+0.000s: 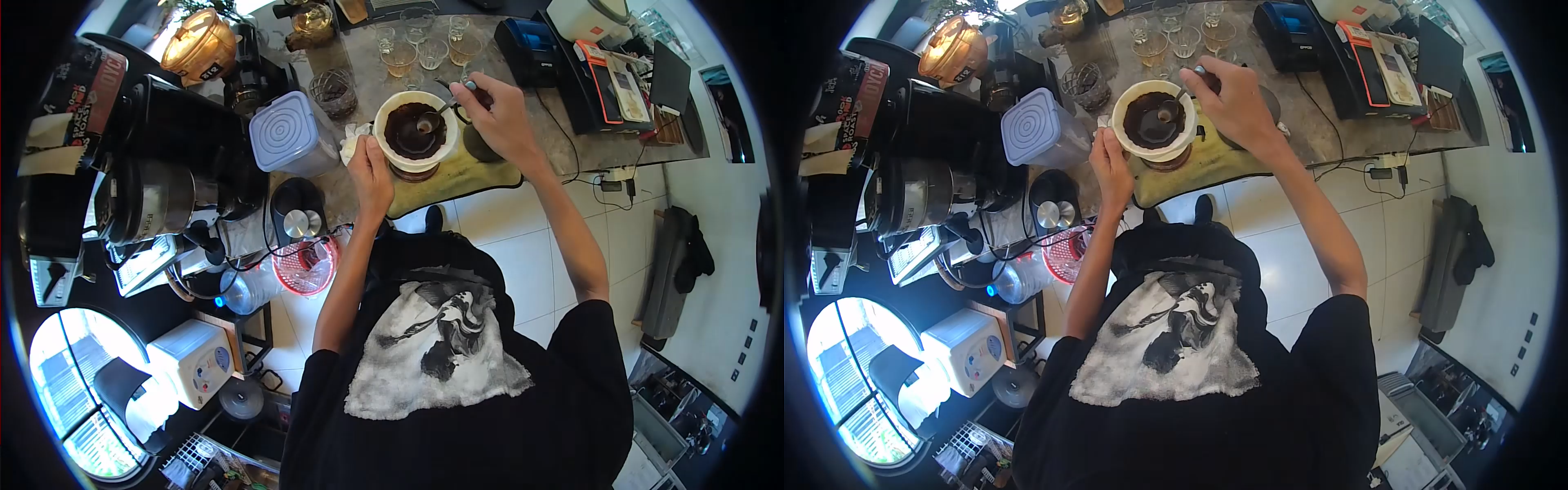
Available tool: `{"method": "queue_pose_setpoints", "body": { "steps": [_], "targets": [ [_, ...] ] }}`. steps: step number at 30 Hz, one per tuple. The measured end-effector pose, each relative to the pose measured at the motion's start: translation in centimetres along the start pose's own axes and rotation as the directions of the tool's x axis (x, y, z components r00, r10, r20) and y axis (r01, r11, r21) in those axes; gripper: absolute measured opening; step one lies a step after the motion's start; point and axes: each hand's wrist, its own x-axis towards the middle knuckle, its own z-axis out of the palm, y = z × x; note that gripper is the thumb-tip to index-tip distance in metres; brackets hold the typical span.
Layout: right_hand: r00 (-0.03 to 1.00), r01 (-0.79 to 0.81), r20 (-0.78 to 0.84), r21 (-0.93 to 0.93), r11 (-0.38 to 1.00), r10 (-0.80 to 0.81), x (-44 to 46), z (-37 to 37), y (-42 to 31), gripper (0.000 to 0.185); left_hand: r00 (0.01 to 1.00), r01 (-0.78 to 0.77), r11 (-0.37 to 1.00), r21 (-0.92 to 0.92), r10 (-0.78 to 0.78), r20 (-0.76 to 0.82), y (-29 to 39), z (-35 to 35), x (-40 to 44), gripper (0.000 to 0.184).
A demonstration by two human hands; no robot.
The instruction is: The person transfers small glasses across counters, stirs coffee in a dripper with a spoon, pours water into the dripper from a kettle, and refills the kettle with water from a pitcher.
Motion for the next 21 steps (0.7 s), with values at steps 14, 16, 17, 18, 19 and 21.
{"method": "queue_pose_setpoints", "body": {
  "steps": [14, 16, 17, 18, 19, 21],
  "targets": [
    [0.958, -0.286, 0.100, 0.394, 0.873, 0.268, -0.4, 2.5, 6.2, 0.033, 0.999, -0.033, 0.998, 0.062, 0.033, -0.006, 0.5, 0.4, 0.1, 0.034],
    [0.938, -0.341, 0.126, 0.477, 0.810, 0.322, -0.3, 2.1, 5.3, 0.031, 1.000, 0.022, 1.000, 0.004, -0.022, 0.003, 0.6, 0.5, 0.1, 0.036],
    [0.914, -0.395, 0.156, 0.553, 0.734, 0.375, -0.3, 2.0, 5.1, 0.030, 1.000, 0.023, 1.000, 0.003, -0.023, 0.002, 0.7, 0.5, 0.0, 0.036],
    [0.913, -0.398, 0.158, 0.552, 0.733, 0.377, -0.3, 2.0, 5.3, 0.030, 1.000, 0.026, 1.000, -0.015, -0.026, -0.004, 1.3, 0.5, 0.1, 0.036],
    [0.914, -0.393, 0.166, 0.592, 0.704, 0.370, -0.1, 1.8, 5.6, 0.030, 1.000, 0.029, 0.999, -0.032, -0.029, -0.010, 1.7, 0.5, 0.1, 0.037],
    [0.913, -0.391, 0.177, 0.630, 0.671, 0.367, 0.0, 1.6, 5.5, 0.030, 0.999, 0.050, 0.997, -0.058, -0.050, -0.006, 1.6, 0.5, 0.0, 0.037]
  ]
}}
